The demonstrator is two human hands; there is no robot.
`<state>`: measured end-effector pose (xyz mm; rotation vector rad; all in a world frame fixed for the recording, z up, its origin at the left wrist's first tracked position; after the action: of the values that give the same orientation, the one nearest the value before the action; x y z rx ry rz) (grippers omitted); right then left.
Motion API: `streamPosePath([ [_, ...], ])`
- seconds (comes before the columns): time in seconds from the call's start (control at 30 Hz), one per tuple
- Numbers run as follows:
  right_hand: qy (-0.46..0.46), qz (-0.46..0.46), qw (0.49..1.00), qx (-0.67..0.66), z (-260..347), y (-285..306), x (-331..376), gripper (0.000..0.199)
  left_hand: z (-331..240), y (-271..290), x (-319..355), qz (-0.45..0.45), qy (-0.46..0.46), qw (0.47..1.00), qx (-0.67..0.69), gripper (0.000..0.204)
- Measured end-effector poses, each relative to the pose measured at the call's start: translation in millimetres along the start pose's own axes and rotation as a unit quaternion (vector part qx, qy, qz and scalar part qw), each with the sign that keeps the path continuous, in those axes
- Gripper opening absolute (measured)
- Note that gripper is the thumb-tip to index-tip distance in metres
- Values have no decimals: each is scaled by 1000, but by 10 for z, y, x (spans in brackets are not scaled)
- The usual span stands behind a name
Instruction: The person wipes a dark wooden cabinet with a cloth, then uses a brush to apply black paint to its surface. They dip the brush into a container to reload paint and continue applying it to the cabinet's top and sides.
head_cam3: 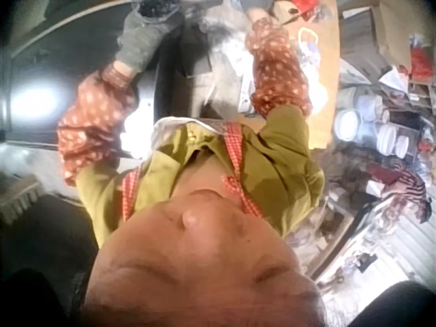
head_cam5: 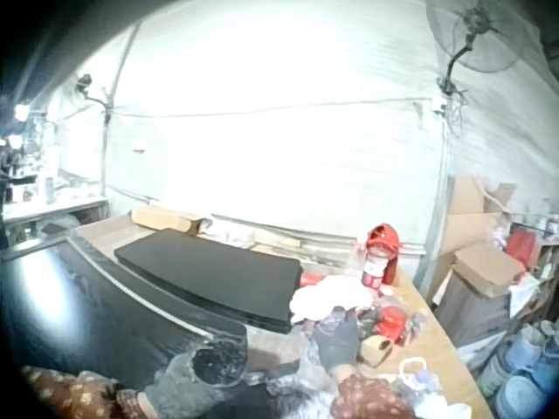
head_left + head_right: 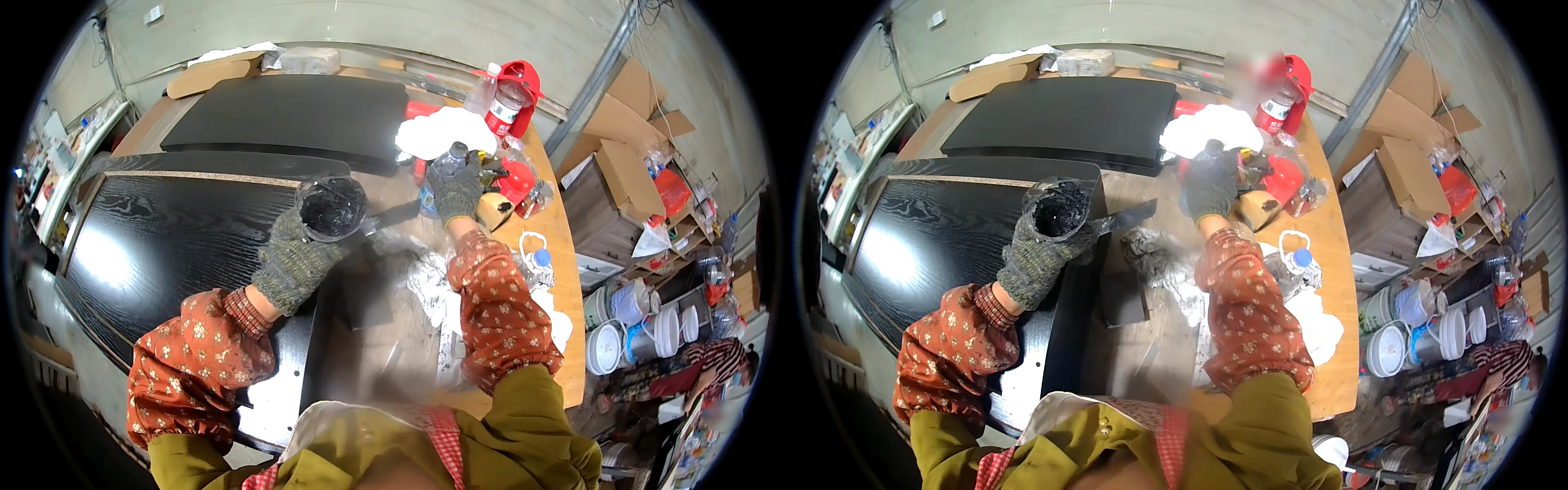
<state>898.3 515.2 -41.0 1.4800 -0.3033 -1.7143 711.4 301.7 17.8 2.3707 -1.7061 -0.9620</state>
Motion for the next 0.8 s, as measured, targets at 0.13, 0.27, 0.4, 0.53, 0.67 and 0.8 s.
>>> streamPosePath([
  [0.13, -47, 15, 969, -242, 299, 746, 388, 43, -53, 28, 59, 29, -15, 997, -72, 48],
  [0.27, -100, 154, 814, -550, 376, 965, 1346, 32, -63, -54, 102, 48, -53, 994, -82, 50],
  [0.4, -242, 292, 697, -609, 784, 1318, 1614, 35, -71, -73, 164, 84, -68, 992, -63, 48],
  [0.53, -12, 173, 911, -375, 846, 1282, 1605, 42, -138, -125, 206, 103, -118, 986, -52, 46],
  [0.67, 109, 16, 981, -159, 950, 1407, 1565, 59, -134, -180, 176, 161, -171, 968, -93, 45],
  [0.8, 130, 68, 984, -96, 607, 1804, 1277, 29, -313, -226, 183, 199, -146, 969, -4, 46],
])
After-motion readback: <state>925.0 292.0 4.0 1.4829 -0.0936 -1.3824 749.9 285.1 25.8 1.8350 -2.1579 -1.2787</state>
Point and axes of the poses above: each hand's wrist, its own x-axis away from the middle knuckle, its own y-axis out of the back of the hand, z = x × y, the point moved 3 cm from there along -x, towards the middle knuckle, and after that the axes turned 6 degrees about x, right-handed, at the moved point
